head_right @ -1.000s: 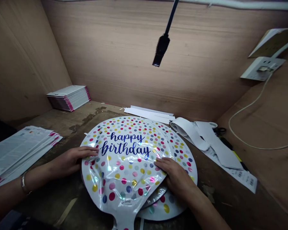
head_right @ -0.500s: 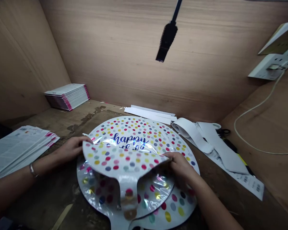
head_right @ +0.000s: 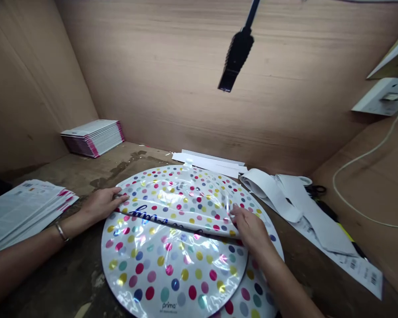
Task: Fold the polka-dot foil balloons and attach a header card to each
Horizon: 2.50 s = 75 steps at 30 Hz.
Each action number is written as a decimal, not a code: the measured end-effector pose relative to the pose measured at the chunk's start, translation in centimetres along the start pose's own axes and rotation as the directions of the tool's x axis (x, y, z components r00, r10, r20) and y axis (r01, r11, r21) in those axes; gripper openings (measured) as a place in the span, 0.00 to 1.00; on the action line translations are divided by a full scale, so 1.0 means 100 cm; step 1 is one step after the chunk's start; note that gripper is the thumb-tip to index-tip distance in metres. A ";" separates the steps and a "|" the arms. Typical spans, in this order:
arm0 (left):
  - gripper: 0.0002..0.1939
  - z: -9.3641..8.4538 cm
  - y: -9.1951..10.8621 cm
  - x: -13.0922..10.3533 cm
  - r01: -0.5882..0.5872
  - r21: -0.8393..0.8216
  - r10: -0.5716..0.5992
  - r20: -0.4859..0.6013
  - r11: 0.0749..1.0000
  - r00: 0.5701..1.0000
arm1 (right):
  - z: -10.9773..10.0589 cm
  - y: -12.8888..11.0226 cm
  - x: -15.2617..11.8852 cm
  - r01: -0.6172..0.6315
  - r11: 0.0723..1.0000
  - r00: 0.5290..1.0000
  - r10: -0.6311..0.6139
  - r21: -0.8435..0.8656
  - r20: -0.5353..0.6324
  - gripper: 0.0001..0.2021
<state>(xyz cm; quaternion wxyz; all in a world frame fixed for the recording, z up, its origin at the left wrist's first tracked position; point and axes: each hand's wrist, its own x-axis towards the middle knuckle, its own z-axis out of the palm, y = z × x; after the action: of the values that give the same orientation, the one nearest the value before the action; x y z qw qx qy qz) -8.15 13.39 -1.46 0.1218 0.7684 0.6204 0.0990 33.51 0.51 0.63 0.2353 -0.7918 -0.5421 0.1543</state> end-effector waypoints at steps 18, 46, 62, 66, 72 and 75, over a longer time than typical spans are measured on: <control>0.16 0.002 -0.006 -0.005 -0.013 -0.077 0.016 0.036 0.997 0.999 | 0.006 0.003 -0.010 -0.056 0.942 0.998 0.054 -0.331 -0.015 0.17; 0.31 0.041 0.138 -0.068 -0.700 -0.117 0.707 0.199 0.705 0.679 | 0.010 -0.007 -0.008 -0.019 0.802 0.999 -0.011 -0.597 -0.048 0.20; 0.30 0.050 0.132 -0.073 -0.670 -0.139 0.683 0.204 0.730 0.702 | 0.001 0.014 -0.064 0.119 0.824 0.992 -0.123 -0.554 0.030 0.31; 0.30 0.041 0.137 -0.073 -0.673 -0.137 0.684 0.234 0.726 0.690 | 0.020 -0.024 -0.061 0.467 0.820 0.877 -0.380 -0.332 0.293 0.26; 0.33 0.028 0.054 -0.075 -0.505 -0.007 0.491 0.241 0.863 0.837 | 0.034 -0.031 -0.057 0.437 0.870 0.846 -0.311 -0.228 0.433 0.26; 0.34 0.018 -0.007 -0.082 -0.216 0.142 0.195 0.147 0.966 0.970 | 0.032 -0.028 -0.059 0.441 0.867 0.848 -0.319 -0.231 0.423 0.27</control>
<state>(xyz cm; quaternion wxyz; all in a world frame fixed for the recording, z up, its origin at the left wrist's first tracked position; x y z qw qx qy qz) -9.99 5.43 -3.44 0.0910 0.8406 0.5338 0.0112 27.56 -3.47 -0.59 0.0234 -0.6504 -0.7419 0.1611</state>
